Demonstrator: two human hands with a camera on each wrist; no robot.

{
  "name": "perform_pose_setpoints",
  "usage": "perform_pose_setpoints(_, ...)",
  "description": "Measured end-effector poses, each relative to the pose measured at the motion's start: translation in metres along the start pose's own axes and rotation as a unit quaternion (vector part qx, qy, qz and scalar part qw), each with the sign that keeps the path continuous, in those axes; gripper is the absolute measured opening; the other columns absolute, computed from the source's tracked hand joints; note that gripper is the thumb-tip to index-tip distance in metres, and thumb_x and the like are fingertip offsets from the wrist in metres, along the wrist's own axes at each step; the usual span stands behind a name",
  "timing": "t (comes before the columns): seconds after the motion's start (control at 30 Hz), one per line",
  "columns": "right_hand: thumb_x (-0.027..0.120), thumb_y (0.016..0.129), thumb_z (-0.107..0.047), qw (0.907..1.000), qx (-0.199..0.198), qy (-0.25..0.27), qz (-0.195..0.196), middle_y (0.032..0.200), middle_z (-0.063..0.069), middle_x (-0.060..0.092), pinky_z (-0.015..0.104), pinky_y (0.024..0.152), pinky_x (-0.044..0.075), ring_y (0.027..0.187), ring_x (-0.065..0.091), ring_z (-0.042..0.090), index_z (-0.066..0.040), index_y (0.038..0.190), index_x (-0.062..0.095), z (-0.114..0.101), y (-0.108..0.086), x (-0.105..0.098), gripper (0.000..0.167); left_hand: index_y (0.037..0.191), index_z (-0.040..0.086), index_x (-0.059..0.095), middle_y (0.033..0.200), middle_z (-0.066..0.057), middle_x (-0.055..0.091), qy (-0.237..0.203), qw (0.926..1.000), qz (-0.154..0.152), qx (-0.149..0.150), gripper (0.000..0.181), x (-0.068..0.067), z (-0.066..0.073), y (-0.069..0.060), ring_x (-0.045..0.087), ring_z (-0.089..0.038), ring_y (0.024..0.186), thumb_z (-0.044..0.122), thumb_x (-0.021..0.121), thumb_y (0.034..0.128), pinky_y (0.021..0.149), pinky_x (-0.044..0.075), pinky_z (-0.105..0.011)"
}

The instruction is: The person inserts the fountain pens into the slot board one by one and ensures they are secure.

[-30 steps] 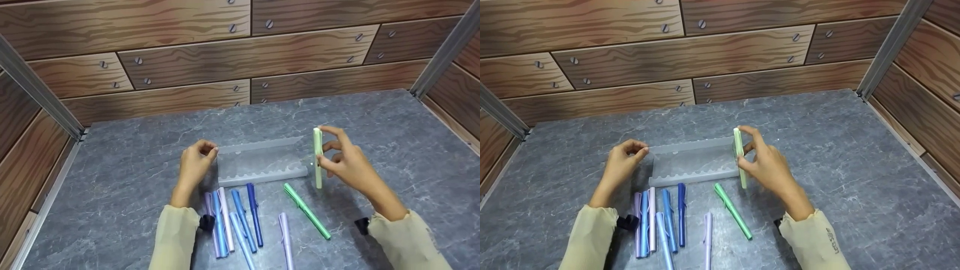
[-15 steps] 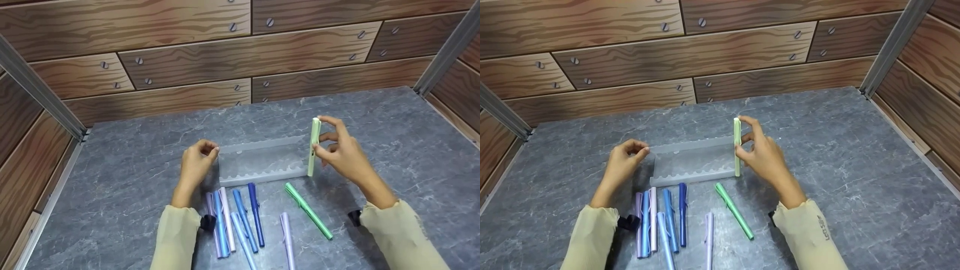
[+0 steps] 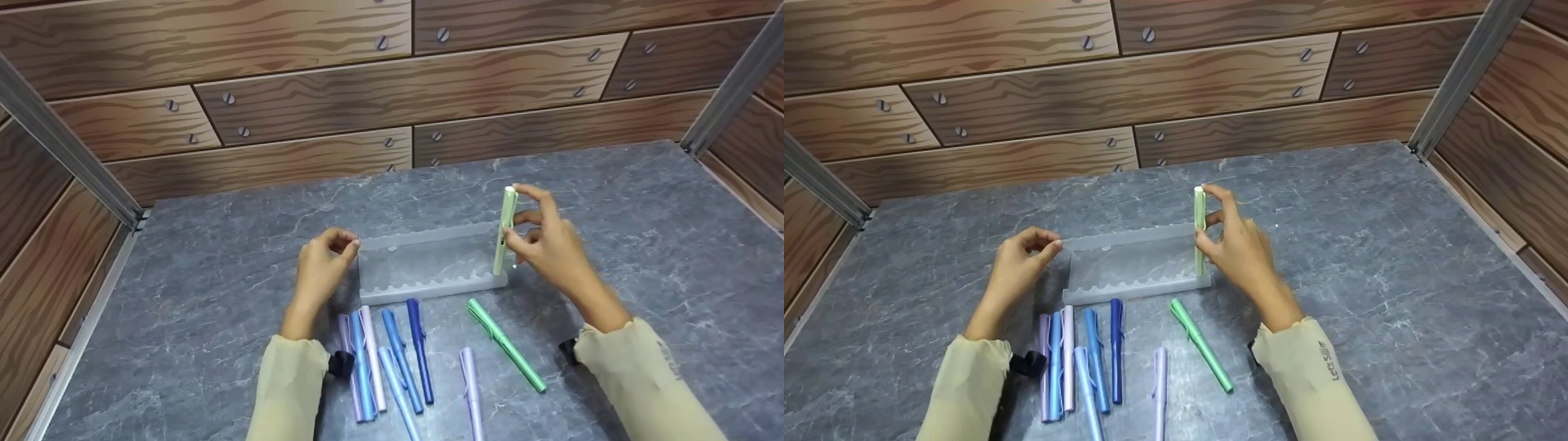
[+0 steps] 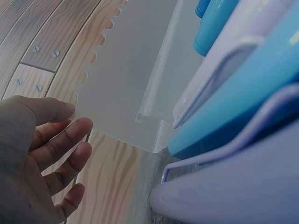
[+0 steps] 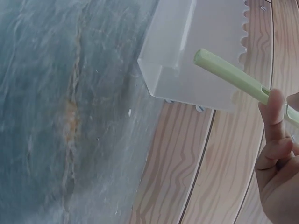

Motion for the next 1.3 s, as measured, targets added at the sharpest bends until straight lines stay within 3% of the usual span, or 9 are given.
perform_pose_setpoints(0.3, 0.063, 0.087, 0.004, 0.9998, -0.005, -0.021, -0.001, 0.092, 0.019, 0.070, 0.019, 0.046, 0.049, 0.046, 0.054, -0.002, -0.011, 0.140, 0.034, 0.004, 0.001, 0.006, 0.062, 0.092, 0.006, 0.070, 0.084, -0.007, 0.071, 0.006, 1.0000, -0.007, 0.000, 0.012, -0.001, 0.000, -0.002, 0.064, -0.021, 0.079, 0.017, 0.067, 0.0900, 0.072, 0.049, -0.033)
perform_pose_setpoints(0.53, 0.063, 0.087, 0.002, 0.9997, 0.008, -0.020, -0.009, 0.093, 0.019, 0.071, 0.019, 0.048, 0.049, 0.050, 0.059, 0.005, -0.012, 0.140, 0.035, 0.006, 0.001, 0.011, 0.061, 0.092, 0.007, 0.070, 0.084, -0.007, 0.071, 0.008, 1.0000, -0.003, 0.000, 0.012, -0.003, -0.001, -0.002, 0.064, -0.021, 0.079, 0.017, 0.067, 0.0898, 0.071, 0.049, -0.033)
perform_pose_setpoints(0.7, 0.062, 0.089, 0.001, 0.9992, 0.018, -0.025, -0.025, 0.094, 0.018, 0.070, 0.019, 0.049, 0.048, 0.050, 0.057, 0.002, -0.013, 0.141, 0.035, 0.007, 0.001, 0.015, 0.060, 0.092, 0.007, 0.070, 0.084, -0.007, 0.071, 0.009, 1.0000, -0.001, -0.002, 0.011, -0.005, -0.002, -0.002, 0.064, -0.021, 0.079, 0.017, 0.067, 0.0897, 0.072, 0.049, -0.034)
perform_pose_setpoints(1.03, 0.063, 0.089, -0.002, 0.9973, 0.038, -0.040, -0.050, 0.095, 0.020, 0.070, 0.019, 0.050, 0.049, 0.057, 0.064, 0.018, -0.011, 0.142, 0.034, 0.011, 0.005, 0.017, 0.061, 0.091, 0.006, 0.070, 0.083, -0.007, 0.071, 0.008, 1.0000, 0.005, -0.002, 0.010, -0.006, 0.000, 0.001, 0.064, -0.021, 0.079, 0.016, 0.068, 0.0887, 0.073, 0.049, -0.033)
perform_pose_setpoints(1.3, 0.063, 0.091, -0.004, 0.9947, 0.068, -0.014, -0.076, 0.098, 0.023, 0.069, 0.030, 0.053, 0.055, 0.062, 0.067, 0.019, -0.013, 0.145, 0.032, 0.015, 0.006, 0.016, 0.063, 0.092, 0.006, 0.070, 0.082, -0.008, 0.072, 0.007, 1.0000, 0.000, -0.002, 0.010, -0.003, 0.000, 0.001, 0.064, -0.021, 0.078, 0.015, 0.067, 0.0884, 0.070, 0.047, -0.031)
Point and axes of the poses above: each hand's wrist, its own y-axis towards the middle knuckle, its own x-axis out of the palm, z = x × y, the point moved 1 cm from there along y, towards the middle knuckle
